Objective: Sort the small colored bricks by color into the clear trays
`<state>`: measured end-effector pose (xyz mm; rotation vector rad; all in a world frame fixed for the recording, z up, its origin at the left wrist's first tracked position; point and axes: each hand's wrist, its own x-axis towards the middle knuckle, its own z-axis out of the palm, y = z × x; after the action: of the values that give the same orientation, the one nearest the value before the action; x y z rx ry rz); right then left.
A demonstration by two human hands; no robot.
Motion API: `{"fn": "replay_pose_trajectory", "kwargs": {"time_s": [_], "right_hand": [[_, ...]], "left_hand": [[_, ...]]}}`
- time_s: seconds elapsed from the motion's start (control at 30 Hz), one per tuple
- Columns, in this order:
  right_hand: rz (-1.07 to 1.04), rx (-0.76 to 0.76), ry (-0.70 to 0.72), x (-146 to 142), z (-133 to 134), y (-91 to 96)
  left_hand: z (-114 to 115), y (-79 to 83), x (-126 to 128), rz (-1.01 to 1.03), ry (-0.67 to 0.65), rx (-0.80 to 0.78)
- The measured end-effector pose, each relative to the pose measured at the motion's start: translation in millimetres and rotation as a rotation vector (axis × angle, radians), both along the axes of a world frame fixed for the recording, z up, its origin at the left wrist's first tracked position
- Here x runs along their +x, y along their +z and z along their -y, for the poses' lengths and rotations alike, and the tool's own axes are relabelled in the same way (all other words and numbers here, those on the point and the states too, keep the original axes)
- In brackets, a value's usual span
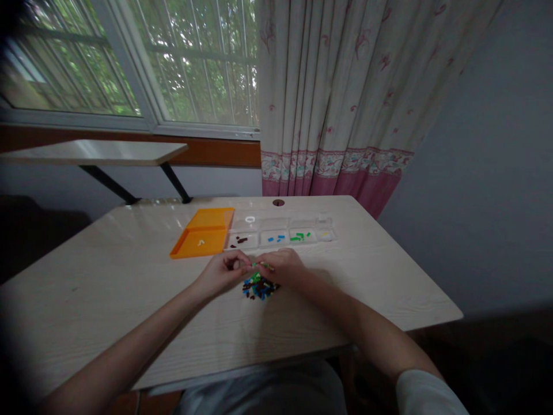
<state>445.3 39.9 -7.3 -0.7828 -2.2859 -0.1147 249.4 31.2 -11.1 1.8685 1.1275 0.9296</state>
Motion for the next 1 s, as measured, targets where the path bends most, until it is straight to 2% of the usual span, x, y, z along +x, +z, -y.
{"fn": "replay_pose_trajectory", "kwargs": {"time_s": [0.13,0.23,0.37,0.5,0.7,1.0], "right_hand": [[-0.138,0.058,-0.046,5,-5,6.2],[-0.249,0.129,-0.099,12,-8,12.9],[-0.285,0.17,-0.17,23,-11,20.0],[-0.285,0.202,-0.198,26,-12,23.2],[-0.286,0.223,-0.145,25,-12,24.4],[-0.284,0.227,-0.16,25,-12,24.3]], "left_hand": [[-2,5.7,-6,-0.175,0.046,0.119],[0,9.8,-10,-0.396,0.015,0.247],[3,11.9,-10,-0.554,-0.021,0.292],[3,10.0,-8,-0.598,-0.032,0.296],[4,9.1,-7,-0.612,-0.056,0.303],[3,9.6,-6,-0.599,-0.058,0.301]]}}
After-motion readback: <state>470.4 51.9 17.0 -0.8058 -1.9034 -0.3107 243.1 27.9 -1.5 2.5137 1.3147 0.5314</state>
